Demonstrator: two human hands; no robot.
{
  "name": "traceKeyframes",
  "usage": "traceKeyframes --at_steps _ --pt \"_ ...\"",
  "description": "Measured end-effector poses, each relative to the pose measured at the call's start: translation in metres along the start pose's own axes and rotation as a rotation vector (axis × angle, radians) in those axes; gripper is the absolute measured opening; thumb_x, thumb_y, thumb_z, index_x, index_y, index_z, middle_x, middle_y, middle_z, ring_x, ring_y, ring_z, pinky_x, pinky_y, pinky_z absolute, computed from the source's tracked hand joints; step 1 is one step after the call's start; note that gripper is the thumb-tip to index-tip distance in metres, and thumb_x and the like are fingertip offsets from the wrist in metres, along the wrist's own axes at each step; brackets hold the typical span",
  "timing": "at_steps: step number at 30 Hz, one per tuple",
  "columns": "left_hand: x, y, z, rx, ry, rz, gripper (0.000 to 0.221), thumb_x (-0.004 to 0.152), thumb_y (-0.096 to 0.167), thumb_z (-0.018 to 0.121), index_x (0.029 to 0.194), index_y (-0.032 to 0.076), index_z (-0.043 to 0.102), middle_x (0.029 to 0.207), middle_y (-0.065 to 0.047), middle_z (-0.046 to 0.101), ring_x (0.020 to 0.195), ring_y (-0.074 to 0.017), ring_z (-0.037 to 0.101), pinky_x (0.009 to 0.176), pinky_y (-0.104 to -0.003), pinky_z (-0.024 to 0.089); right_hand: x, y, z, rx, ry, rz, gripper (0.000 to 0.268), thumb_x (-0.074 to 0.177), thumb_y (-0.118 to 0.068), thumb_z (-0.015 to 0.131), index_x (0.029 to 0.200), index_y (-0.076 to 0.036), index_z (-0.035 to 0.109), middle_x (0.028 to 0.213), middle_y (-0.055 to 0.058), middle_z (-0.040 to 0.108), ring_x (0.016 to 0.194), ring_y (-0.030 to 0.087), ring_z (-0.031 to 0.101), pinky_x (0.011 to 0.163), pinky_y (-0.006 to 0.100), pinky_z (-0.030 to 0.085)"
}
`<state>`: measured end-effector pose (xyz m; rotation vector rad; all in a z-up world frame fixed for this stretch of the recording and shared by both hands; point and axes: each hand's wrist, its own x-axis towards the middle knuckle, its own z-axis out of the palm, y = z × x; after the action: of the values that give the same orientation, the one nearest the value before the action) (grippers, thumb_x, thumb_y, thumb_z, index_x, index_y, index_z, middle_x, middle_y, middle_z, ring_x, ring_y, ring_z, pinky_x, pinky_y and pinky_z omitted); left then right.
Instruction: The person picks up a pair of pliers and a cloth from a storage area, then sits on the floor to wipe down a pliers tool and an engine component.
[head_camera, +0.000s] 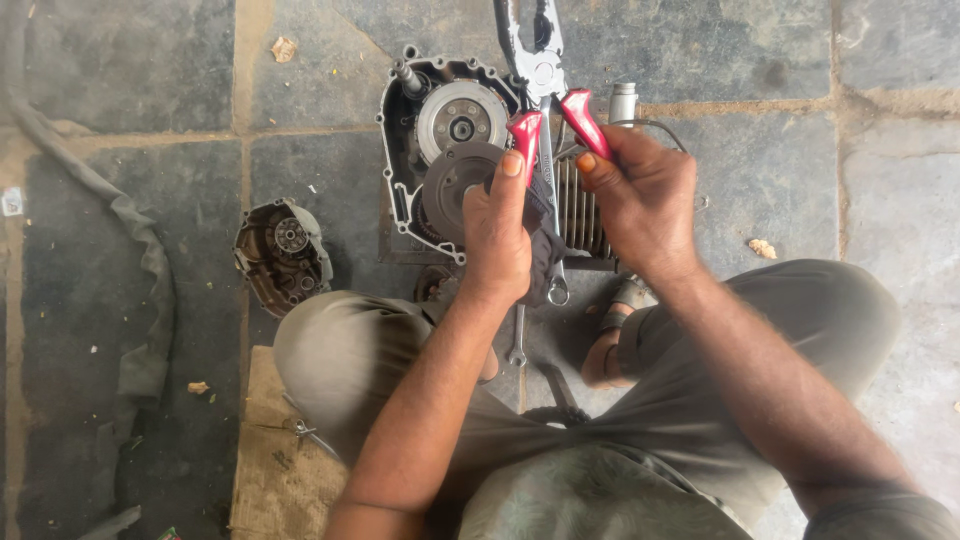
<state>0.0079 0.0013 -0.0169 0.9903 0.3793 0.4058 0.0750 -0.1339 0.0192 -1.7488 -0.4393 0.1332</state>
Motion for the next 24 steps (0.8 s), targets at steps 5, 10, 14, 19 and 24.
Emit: traceKeyframes --at_steps 5,10,14,19,24 --pt "-0.003 0.014 0.004 -0.108 -0.010 -0.147 0.033 0.098 0.039 0.058 0.083 0.011 0.067 0.077 0.006 0.055 0.071 -0.0051 0.044 0.063 -0.028 0.034 0.000 0.004 0.007 0.056 0.001 -0.020 0.021 0.103 -0.007 0.070 0.121 0.005 0.071 0.089 0.003 0.072 0.077 0.006 0.062 0.068 0.023 0.052" --pt "-0.001 0.003 -0.004 0.205 -0.037 0.141 0.045 0.109 0.043 0.057 0.080 0.009 0.057 0.076 0.008 0.046 0.071 -0.0041 0.036 0.062 -0.028 0.030 -0.004 0.002 0.008 0.097 -0.001 -0.034 0.024 0.103 -0.007 0.071 0.125 0.005 0.070 0.093 0.005 0.073 0.080 0.006 0.062 0.070 0.023 0.052" --pt "-0.001 -0.002 -0.005 0.234 -0.053 0.058 0.051 0.111 0.043 0.057 0.074 0.008 0.052 0.070 0.007 0.040 0.067 -0.0050 0.031 0.057 -0.028 0.025 -0.007 0.007 0.013 0.133 0.056 -0.062 0.028 0.103 -0.007 0.071 0.128 0.005 0.068 0.096 0.004 0.072 0.083 0.007 0.062 0.072 0.023 0.053" --pt "-0.004 0.009 0.000 0.036 -0.074 -0.034 0.044 0.106 0.045 0.054 0.084 0.008 0.062 0.077 0.007 0.048 0.071 -0.0042 0.036 0.060 -0.028 0.028 -0.006 0.008 0.016 0.155 0.049 -0.074 0.026 0.105 -0.007 0.070 0.128 0.006 0.068 0.096 0.004 0.070 0.083 0.007 0.060 0.072 0.023 0.051" --pt "0.002 0.008 -0.003 0.233 -0.064 0.115 0.047 0.108 0.046 0.052 0.082 0.009 0.061 0.073 0.009 0.046 0.069 -0.0038 0.036 0.060 -0.028 0.030 -0.002 -0.005 0.001 -0.085 -0.031 -0.001 0.020 0.102 -0.007 0.071 0.119 0.003 0.073 0.084 0.006 0.073 0.072 0.008 0.062 0.062 0.025 0.051"
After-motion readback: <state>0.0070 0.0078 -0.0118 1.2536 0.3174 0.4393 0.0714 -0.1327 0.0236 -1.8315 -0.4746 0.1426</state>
